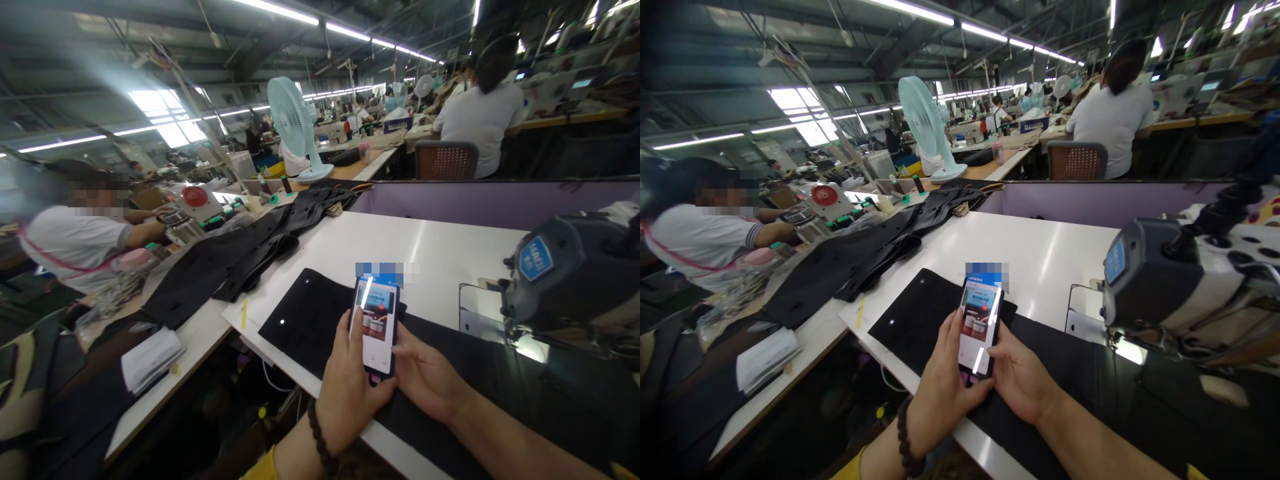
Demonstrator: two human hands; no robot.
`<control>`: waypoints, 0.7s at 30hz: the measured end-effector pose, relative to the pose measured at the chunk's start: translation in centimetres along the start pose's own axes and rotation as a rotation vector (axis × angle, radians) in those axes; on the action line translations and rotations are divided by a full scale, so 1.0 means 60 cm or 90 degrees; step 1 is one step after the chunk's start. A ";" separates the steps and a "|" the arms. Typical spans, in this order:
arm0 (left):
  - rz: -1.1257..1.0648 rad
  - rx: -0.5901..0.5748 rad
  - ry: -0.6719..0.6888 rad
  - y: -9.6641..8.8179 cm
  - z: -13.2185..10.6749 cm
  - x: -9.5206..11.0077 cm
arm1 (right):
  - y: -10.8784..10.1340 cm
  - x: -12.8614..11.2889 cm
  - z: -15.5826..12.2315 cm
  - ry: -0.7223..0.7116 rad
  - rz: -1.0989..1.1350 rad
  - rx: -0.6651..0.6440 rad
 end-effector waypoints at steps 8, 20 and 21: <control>0.009 0.038 0.085 -0.014 -0.025 -0.009 | -0.002 0.000 0.001 -0.079 -0.039 0.015; 0.024 0.054 0.125 -0.030 -0.074 -0.033 | -0.004 0.002 0.011 -0.063 -0.111 0.089; 0.015 0.058 0.125 -0.031 -0.068 -0.036 | -0.004 0.001 0.013 -0.065 -0.121 0.088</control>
Point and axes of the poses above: each hand's wrist, its own z-axis towards the middle knuckle, its own y-axis out of the palm, x = y × z, the point moved 1 cm from there along z, towards the middle knuckle, and after that the axes turned 13 degrees about x, right-handed, at the moved point
